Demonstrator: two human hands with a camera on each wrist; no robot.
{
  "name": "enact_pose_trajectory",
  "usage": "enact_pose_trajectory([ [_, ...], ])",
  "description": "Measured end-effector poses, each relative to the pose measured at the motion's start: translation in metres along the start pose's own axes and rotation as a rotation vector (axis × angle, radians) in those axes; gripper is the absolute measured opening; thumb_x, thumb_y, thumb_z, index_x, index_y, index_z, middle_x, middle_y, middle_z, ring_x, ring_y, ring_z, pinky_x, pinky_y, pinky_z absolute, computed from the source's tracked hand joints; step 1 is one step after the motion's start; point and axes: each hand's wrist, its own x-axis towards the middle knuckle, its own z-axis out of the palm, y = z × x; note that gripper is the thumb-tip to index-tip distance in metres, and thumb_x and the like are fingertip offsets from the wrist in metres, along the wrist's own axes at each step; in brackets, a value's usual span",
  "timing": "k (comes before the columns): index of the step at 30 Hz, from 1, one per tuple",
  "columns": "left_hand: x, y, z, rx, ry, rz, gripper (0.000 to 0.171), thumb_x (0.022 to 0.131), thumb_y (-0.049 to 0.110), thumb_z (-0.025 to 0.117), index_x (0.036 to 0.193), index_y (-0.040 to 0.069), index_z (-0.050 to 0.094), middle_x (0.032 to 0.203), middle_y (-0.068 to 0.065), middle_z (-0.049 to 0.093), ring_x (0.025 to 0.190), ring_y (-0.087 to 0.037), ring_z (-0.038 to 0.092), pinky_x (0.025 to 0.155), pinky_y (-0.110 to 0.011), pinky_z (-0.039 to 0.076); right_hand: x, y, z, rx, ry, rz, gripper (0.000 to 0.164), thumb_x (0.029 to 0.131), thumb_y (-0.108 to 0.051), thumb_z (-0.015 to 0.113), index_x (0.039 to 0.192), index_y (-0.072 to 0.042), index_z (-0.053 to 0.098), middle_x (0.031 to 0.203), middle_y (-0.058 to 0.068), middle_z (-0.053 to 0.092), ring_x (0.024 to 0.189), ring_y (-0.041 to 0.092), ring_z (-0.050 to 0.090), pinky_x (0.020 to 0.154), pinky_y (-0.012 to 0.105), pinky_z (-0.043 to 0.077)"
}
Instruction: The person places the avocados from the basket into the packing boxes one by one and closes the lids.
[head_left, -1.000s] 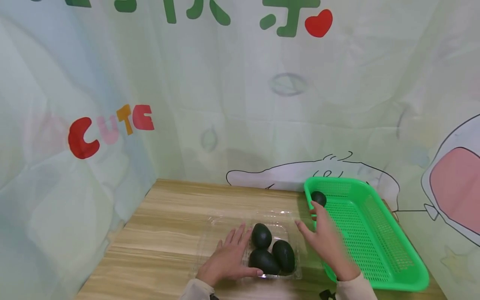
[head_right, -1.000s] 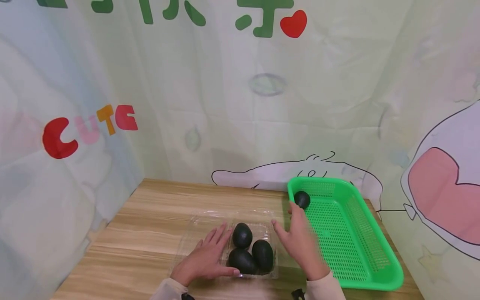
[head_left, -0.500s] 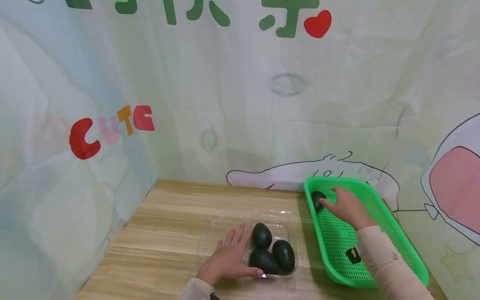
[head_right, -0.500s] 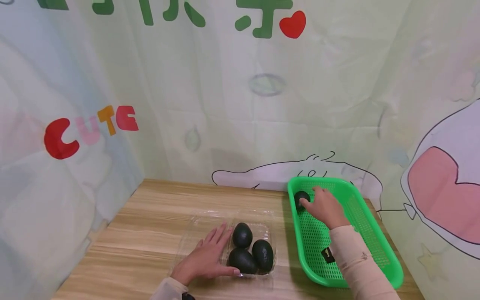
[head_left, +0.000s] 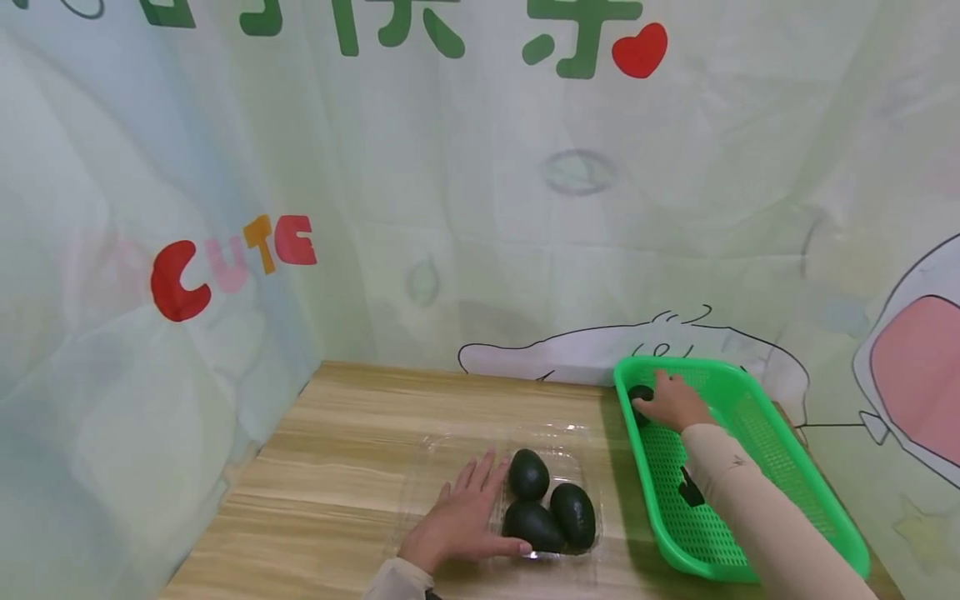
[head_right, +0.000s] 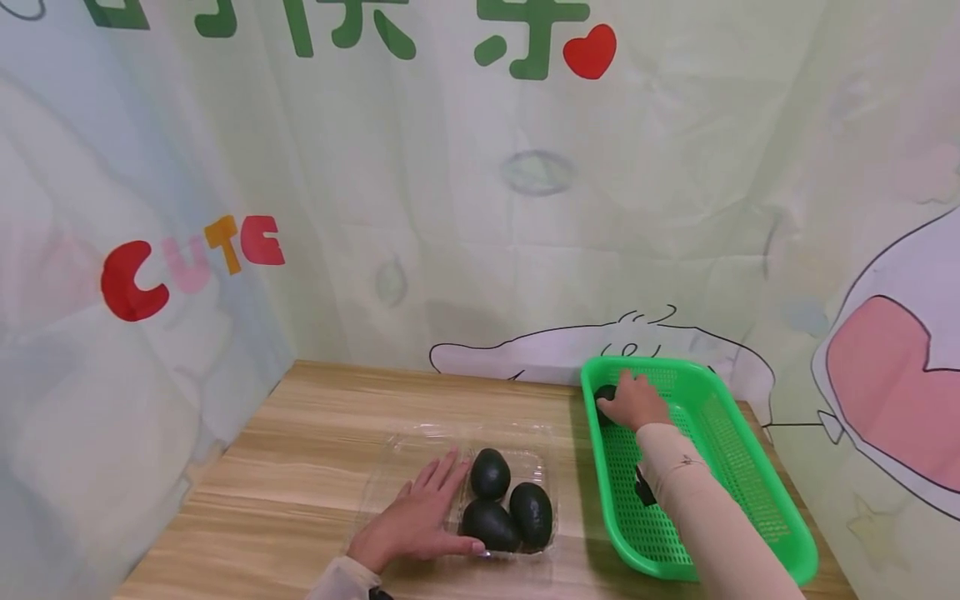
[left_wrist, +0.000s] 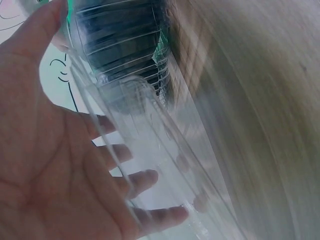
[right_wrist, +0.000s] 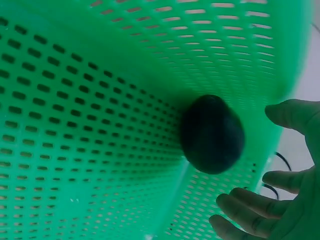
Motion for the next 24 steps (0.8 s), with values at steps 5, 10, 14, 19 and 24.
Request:
enact_pose_trajectory([
  [5, 0.000, 0.000, 0.000, 0.010, -0.002, -0.001, 0.124, 0.074, 0.083, 0.066, 0.164, 0.014, 0.016, 0.171, -0.014, 0.009, 0.152, -0.046, 0.019, 0.108, -0.077, 0.028, 0.011, -0.001, 0.011, -0.030, -0.017, 0.033, 0.070, 0.099, -0.027, 0.060, 0.147, 0.015, 0.032, 0.144, 0.048, 0.033, 0.128, 0.062, 0.042, 0.098, 0.068, 0.044],
  [10, -0.001, 0.001, 0.000, 0.015, -0.009, -0.006, 0.125, 0.073, 0.084, 0.066, 0.164, 0.013, 0.017, 0.171, -0.014, 0.009, 0.153, -0.045, 0.019, 0.108, -0.077, 0.028, 0.013, 0.004, 0.024, -0.012, -0.048, 0.048, 0.063, 0.100, -0.019, 0.059, 0.150, 0.011, 0.031, 0.143, 0.050, 0.029, 0.124, 0.065, 0.043, 0.095, 0.069, 0.045],
  [14, -0.001, 0.001, 0.001, 0.016, -0.010, -0.010, 0.125, 0.072, 0.084, 0.066, 0.164, 0.014, 0.017, 0.171, -0.013, 0.010, 0.153, -0.044, 0.019, 0.108, -0.077, 0.028, 0.014, 0.006, 0.033, 0.035, -0.034, 0.048, 0.060, 0.101, -0.013, 0.056, 0.150, 0.008, 0.029, 0.140, 0.050, 0.030, 0.119, 0.065, 0.046, 0.090, 0.069, 0.047],
  [19, -0.001, 0.000, 0.002, 0.019, -0.004, -0.006, 0.123, 0.073, 0.083, 0.066, 0.164, 0.014, 0.018, 0.171, -0.014, 0.010, 0.152, -0.045, 0.020, 0.107, -0.077, 0.029, 0.015, 0.010, 0.042, 0.057, -0.020, 0.031, 0.053, 0.102, -0.003, 0.048, 0.148, 0.010, 0.027, 0.139, 0.051, 0.028, 0.121, 0.069, 0.041, 0.094, 0.072, 0.043],
  [24, -0.001, -0.004, 0.002, 0.021, -0.001, -0.013, 0.122, 0.074, 0.084, 0.064, 0.164, 0.015, 0.017, 0.171, -0.013, 0.009, 0.153, -0.044, 0.019, 0.108, -0.076, 0.029, 0.018, 0.018, 0.053, 0.045, -0.006, 0.004, 0.052, 0.101, -0.003, 0.050, 0.147, 0.010, 0.029, 0.139, 0.052, 0.028, 0.121, 0.071, 0.038, 0.094, 0.074, 0.042],
])
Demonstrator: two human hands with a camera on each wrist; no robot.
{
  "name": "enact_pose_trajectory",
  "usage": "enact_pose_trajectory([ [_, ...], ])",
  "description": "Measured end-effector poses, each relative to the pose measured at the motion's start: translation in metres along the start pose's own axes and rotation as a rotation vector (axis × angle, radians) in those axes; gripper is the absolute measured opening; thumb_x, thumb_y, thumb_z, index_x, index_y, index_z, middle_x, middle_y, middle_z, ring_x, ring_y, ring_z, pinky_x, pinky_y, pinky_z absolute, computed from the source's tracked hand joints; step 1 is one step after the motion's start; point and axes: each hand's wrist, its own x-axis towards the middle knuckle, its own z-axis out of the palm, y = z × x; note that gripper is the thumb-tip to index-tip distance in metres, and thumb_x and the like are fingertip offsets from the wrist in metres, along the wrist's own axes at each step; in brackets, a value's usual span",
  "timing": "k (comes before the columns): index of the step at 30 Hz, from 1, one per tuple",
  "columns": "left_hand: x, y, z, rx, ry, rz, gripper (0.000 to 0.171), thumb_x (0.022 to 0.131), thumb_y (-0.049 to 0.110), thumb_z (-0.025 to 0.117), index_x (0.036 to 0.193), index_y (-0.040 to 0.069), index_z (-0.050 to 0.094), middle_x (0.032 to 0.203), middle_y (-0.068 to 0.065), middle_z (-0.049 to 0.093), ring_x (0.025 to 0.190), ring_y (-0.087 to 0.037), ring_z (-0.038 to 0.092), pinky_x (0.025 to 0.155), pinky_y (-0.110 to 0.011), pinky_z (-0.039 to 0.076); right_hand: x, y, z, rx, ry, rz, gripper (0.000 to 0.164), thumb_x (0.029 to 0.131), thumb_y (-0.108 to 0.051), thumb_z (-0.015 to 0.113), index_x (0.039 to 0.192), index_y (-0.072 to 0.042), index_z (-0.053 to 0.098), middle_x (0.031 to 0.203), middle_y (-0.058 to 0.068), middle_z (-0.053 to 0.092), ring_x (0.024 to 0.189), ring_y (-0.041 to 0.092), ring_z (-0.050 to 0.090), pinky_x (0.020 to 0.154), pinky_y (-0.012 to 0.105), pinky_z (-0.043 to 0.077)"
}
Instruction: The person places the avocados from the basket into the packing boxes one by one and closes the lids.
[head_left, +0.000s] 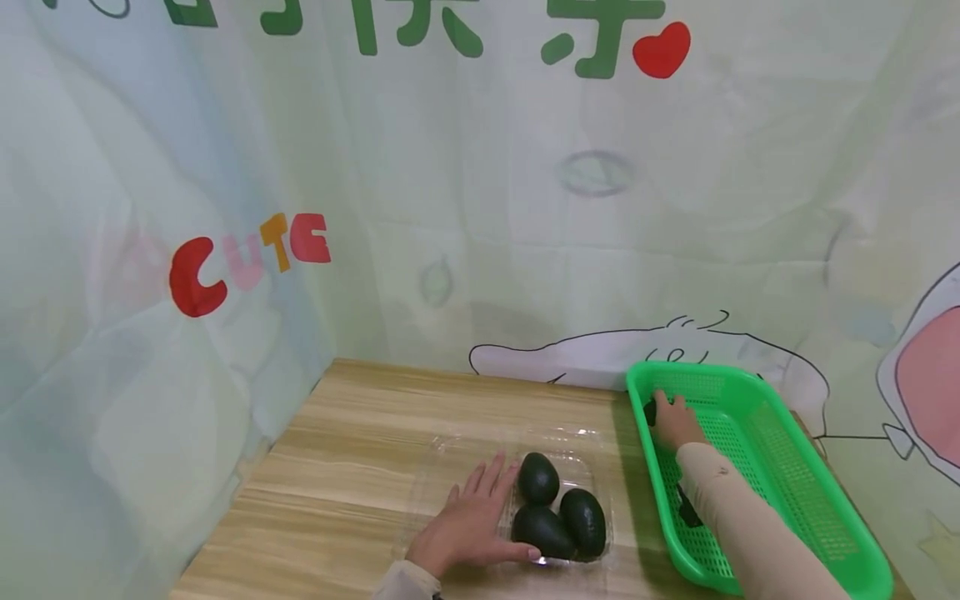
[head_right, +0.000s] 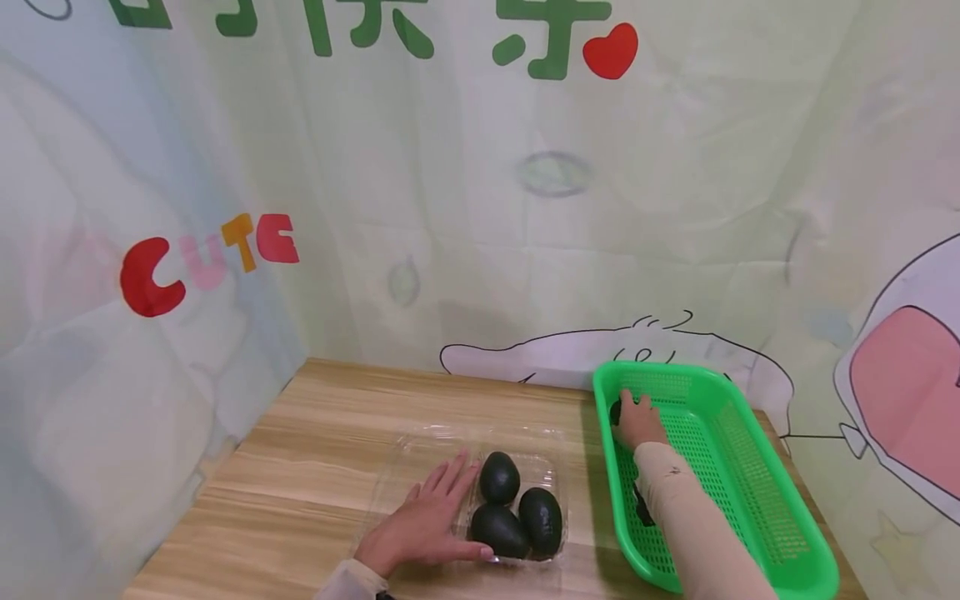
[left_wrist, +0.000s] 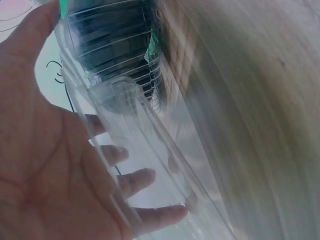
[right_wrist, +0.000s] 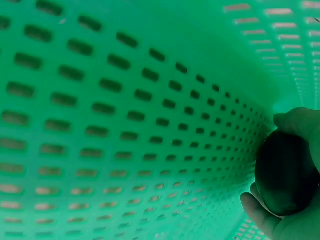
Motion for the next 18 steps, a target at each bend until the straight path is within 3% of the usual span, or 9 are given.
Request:
enact_pose_trajectory([
  [6, -0.0003, 0.0008, 0.0009, 0.003, 0.004, 0.000, 0.123, 0.074, 0.085, 0.063, 0.164, 0.015, 0.017, 0.171, -0.012, 0.009, 0.153, -0.043, 0.019, 0.108, -0.076, 0.029, 0.0007, 0.0107, 0.0026, -0.023, 0.021, -0.014, 0.063, 0.095, -0.012, 0.066, 0.147, 0.007, 0.035, 0.134, 0.049, 0.034, 0.116, 0.069, 0.044, 0.088, 0.072, 0.047],
  [18, -0.0017, 0.0017, -0.0006, -0.006, 0.008, 0.005, 0.123, 0.074, 0.084, 0.064, 0.164, 0.015, 0.018, 0.171, -0.013, 0.010, 0.153, -0.043, 0.020, 0.107, -0.076, 0.030, -0.0082, 0.0124, -0.0024, -0.018, 0.032, -0.046, 0.065, 0.091, -0.011, 0.073, 0.144, 0.009, 0.040, 0.131, 0.047, 0.039, 0.114, 0.066, 0.047, 0.085, 0.069, 0.048],
])
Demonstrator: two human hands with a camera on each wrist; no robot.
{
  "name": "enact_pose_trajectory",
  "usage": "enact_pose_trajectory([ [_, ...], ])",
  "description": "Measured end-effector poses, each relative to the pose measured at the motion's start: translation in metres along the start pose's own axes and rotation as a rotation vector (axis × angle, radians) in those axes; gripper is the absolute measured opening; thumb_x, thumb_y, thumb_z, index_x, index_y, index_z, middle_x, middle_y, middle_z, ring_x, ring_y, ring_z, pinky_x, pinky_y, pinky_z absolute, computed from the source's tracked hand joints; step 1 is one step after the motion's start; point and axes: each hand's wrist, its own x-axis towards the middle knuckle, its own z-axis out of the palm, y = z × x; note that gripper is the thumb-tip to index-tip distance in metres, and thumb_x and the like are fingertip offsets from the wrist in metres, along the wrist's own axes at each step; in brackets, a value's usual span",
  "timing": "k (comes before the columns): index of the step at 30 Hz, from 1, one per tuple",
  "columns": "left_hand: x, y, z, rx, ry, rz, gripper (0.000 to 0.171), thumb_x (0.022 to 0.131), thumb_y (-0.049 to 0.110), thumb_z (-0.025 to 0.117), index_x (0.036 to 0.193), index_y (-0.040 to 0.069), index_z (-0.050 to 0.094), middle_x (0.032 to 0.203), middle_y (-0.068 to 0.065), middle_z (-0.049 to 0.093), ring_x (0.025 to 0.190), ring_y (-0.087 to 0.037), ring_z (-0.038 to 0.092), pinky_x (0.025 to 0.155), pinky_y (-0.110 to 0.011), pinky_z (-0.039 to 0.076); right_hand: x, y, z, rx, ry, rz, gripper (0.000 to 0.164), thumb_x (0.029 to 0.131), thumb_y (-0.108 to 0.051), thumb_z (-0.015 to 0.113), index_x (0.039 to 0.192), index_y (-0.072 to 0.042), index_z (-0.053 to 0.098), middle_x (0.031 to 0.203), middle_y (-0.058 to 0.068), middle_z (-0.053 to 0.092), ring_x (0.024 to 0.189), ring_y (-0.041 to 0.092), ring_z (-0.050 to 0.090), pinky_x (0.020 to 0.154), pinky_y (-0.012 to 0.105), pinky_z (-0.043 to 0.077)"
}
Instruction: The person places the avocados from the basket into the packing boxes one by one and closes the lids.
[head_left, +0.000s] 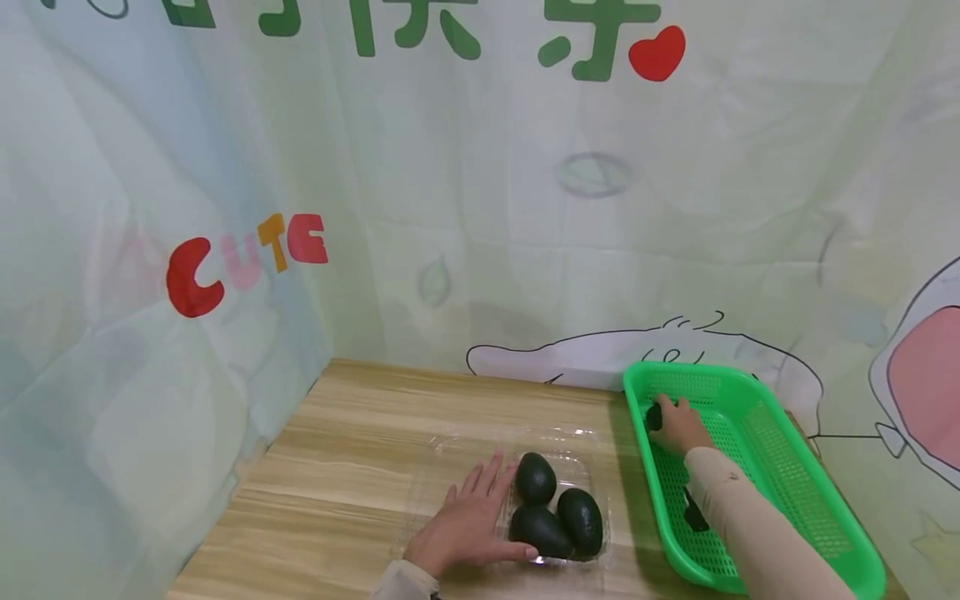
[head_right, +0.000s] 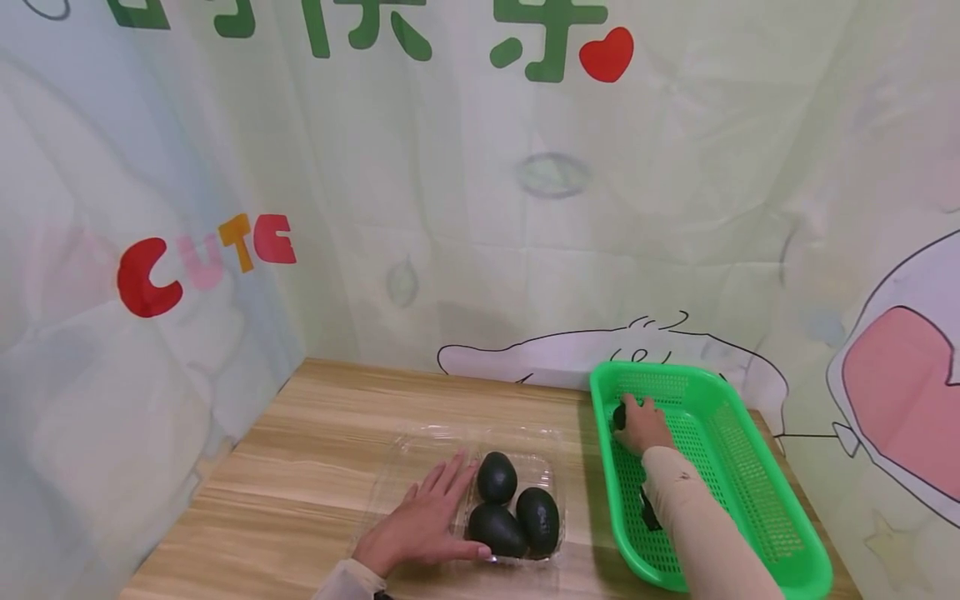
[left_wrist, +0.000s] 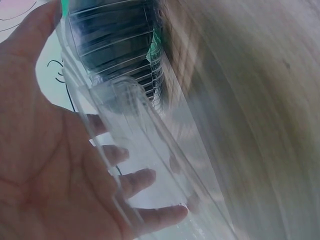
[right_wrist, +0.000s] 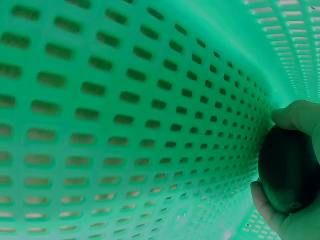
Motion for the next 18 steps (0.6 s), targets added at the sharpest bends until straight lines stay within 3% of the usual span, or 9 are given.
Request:
enact_pose_trajectory([
  [18, 0.000, 0.001, 0.000, -0.019, 0.003, 0.009, 0.124, 0.075, 0.083, 0.065, 0.164, 0.014, 0.014, 0.171, -0.014, 0.008, 0.153, -0.045, 0.018, 0.107, -0.079, 0.027, -0.031, -0.011, -0.032, 0.104, 0.010, 0.038, 0.064, 0.095, -0.014, 0.068, 0.142, 0.013, 0.035, 0.130, 0.049, 0.039, 0.112, 0.063, 0.050, 0.086, 0.066, 0.050],
])
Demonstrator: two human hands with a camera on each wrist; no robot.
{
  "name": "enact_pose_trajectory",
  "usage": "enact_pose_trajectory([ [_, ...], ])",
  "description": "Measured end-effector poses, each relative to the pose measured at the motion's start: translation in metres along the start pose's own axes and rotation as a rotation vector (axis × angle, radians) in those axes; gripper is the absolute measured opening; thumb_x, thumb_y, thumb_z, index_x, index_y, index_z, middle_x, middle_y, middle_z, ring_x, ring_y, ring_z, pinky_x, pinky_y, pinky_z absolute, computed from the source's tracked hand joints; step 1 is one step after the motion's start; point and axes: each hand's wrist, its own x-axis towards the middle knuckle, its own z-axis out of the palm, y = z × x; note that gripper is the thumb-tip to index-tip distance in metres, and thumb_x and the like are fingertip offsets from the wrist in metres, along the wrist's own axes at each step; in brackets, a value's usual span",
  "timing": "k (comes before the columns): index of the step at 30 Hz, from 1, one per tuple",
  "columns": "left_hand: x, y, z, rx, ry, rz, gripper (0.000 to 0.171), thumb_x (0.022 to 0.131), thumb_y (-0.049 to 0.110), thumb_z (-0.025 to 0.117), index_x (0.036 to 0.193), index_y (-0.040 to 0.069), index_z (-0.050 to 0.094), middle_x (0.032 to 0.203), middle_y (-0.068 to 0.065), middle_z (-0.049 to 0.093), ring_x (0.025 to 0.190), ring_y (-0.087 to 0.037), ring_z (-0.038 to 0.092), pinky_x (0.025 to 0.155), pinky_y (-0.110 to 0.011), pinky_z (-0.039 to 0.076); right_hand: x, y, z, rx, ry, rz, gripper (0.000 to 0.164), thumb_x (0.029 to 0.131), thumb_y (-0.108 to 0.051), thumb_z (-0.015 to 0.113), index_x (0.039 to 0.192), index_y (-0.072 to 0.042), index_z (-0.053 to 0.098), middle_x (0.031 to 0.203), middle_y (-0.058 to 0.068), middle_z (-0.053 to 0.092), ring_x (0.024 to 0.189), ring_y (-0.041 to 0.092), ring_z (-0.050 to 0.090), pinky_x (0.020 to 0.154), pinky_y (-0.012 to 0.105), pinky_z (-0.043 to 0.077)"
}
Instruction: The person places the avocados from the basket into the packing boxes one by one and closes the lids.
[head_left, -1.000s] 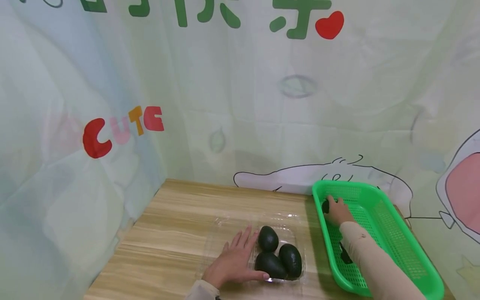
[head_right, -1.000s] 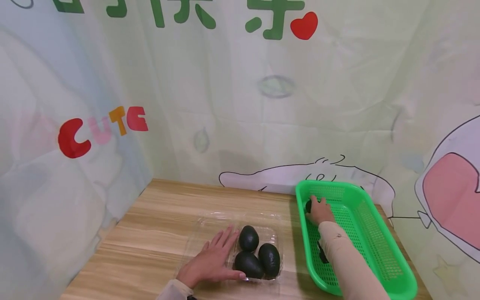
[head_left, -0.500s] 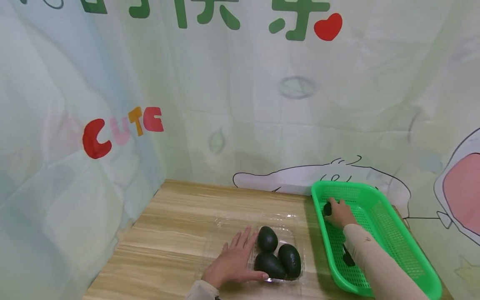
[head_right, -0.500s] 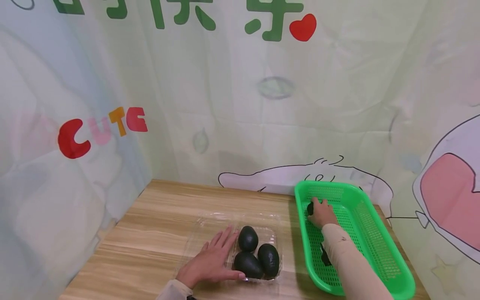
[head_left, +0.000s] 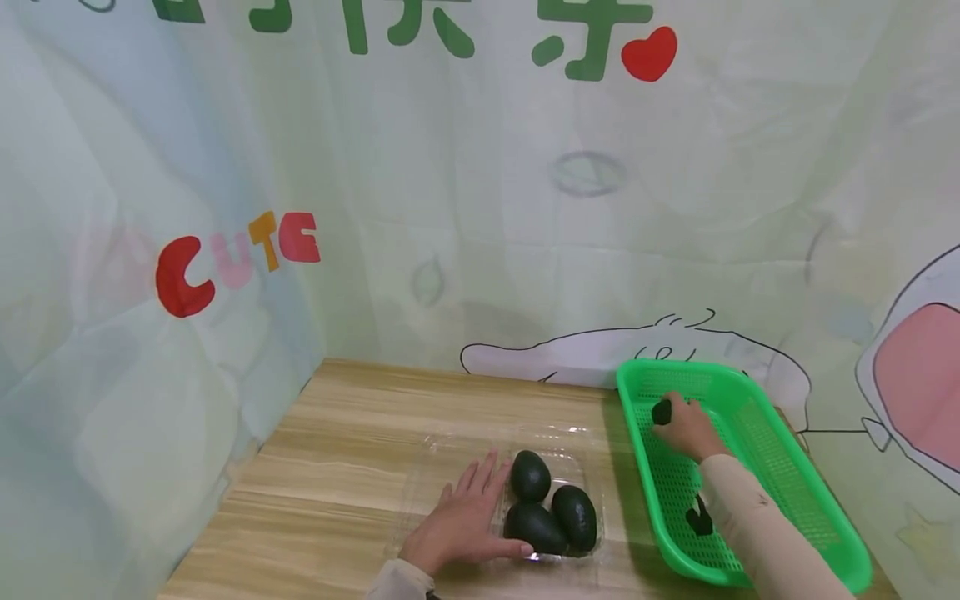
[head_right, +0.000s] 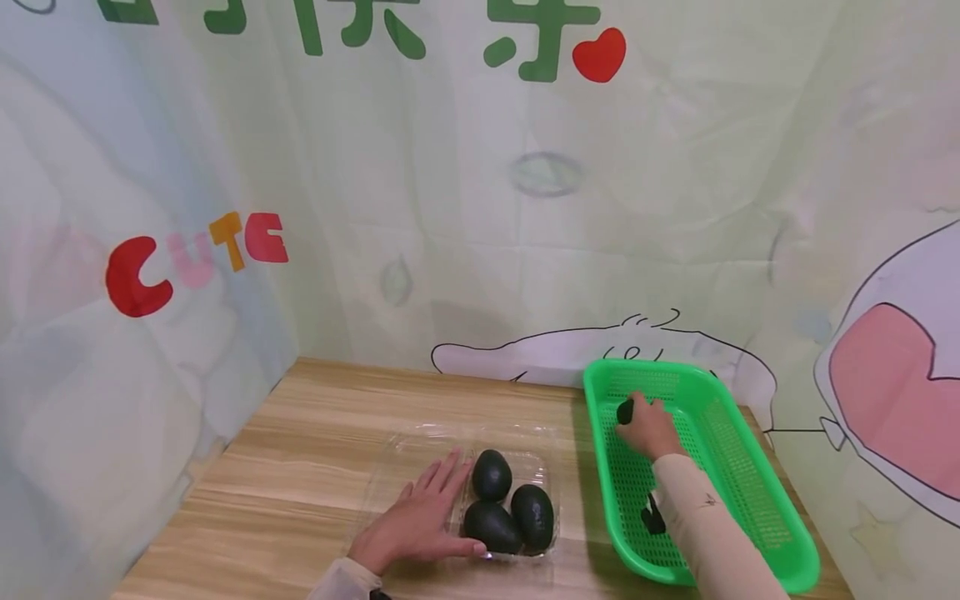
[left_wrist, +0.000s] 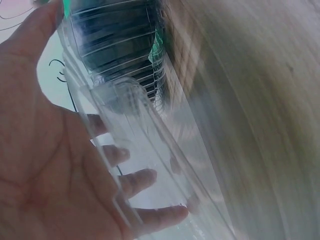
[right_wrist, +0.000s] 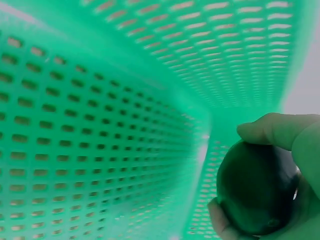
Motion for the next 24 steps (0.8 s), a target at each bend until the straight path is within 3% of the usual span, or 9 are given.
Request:
enact_pose_trajectory([
  [18, 0.001, -0.003, 0.001, -0.008, -0.005, -0.009, 0.124, 0.074, 0.085, 0.063, 0.164, 0.014, 0.016, 0.171, -0.015, 0.008, 0.153, -0.045, 0.019, 0.106, -0.079, 0.027, -0.045, -0.029, -0.028, 0.143, 0.059, -0.009, 0.070, 0.098, -0.027, 0.065, 0.149, 0.007, 0.032, 0.126, 0.039, 0.044, 0.104, 0.048, 0.057, 0.072, 0.052, 0.054],
  [24, 0.001, -0.002, 0.001, -0.010, -0.007, -0.006, 0.124, 0.073, 0.084, 0.064, 0.164, 0.014, 0.017, 0.171, -0.015, 0.008, 0.153, -0.046, 0.019, 0.107, -0.078, 0.027, -0.066, -0.037, -0.031, 0.176, 0.127, -0.014, 0.072, 0.097, -0.026, 0.067, 0.150, 0.009, 0.032, 0.125, 0.038, 0.047, 0.104, 0.046, 0.058, 0.071, 0.050, 0.055],
])
